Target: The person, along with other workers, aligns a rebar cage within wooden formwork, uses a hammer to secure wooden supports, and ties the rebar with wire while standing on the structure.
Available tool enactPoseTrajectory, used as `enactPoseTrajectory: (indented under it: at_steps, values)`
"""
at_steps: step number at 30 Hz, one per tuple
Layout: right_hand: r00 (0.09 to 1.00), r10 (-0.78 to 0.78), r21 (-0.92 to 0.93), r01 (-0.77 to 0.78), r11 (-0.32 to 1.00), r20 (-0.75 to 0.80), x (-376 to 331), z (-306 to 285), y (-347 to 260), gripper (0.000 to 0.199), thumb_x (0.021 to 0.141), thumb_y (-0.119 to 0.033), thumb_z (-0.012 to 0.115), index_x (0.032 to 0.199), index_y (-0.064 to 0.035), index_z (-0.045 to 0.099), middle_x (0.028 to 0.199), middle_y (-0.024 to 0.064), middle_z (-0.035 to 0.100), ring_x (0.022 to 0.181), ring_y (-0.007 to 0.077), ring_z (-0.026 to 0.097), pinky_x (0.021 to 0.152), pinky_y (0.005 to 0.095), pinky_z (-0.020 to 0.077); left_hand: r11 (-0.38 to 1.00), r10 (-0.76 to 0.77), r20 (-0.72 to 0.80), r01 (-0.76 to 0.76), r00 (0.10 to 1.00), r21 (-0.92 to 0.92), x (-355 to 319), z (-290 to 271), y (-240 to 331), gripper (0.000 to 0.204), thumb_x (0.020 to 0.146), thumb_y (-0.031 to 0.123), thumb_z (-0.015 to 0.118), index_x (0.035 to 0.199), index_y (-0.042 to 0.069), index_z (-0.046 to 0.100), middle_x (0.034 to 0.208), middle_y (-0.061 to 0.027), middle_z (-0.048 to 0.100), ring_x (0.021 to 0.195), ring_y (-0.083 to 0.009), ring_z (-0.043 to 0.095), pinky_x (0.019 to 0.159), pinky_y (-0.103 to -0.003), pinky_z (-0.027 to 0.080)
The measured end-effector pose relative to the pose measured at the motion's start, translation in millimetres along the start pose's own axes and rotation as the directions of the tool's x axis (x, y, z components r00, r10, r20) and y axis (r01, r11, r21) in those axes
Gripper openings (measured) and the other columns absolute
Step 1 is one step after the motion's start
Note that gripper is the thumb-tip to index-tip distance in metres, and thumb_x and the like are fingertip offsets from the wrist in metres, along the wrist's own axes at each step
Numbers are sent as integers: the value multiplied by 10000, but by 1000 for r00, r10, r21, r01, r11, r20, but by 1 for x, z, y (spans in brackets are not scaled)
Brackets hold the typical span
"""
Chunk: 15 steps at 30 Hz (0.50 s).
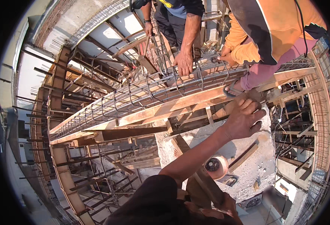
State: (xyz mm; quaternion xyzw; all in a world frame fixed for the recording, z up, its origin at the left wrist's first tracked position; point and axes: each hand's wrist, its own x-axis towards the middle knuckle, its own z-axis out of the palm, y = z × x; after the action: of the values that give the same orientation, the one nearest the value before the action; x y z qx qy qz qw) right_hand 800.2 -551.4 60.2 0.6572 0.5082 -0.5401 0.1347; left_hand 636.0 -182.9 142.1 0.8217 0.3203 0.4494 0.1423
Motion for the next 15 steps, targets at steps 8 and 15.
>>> enactPoseTrajectory:
  at_steps: [8, 15]
  values:
    - [935, -327, -134, 310, 941, -136, 110, -31, -92, 768, 623, -373, 857, 1220, -34, 514, 1090, 213, 643, 997, 390, 652, 850, 471, 526, 760, -301, -339, 439, 891, 479, -152, -254, 64, 259, 679, 5, 691, 928, 70, 660, 1052, -116, 620, 1031, -351, 594, 906, -483, 470]
    - [894, -414, -158, 390, 907, -172, 162, -2, -147, 821, 625, -333, 842, 1295, -24, 481, 1131, 210, 625, 1038, 389, 635, 887, 468, 510, 400, -307, -697, 752, 649, 524, -226, -372, 32, 577, 784, 130, 759, 1309, 65, 530, 1303, -162, 452, 1215, -344, 453, 1025, -469, 398]
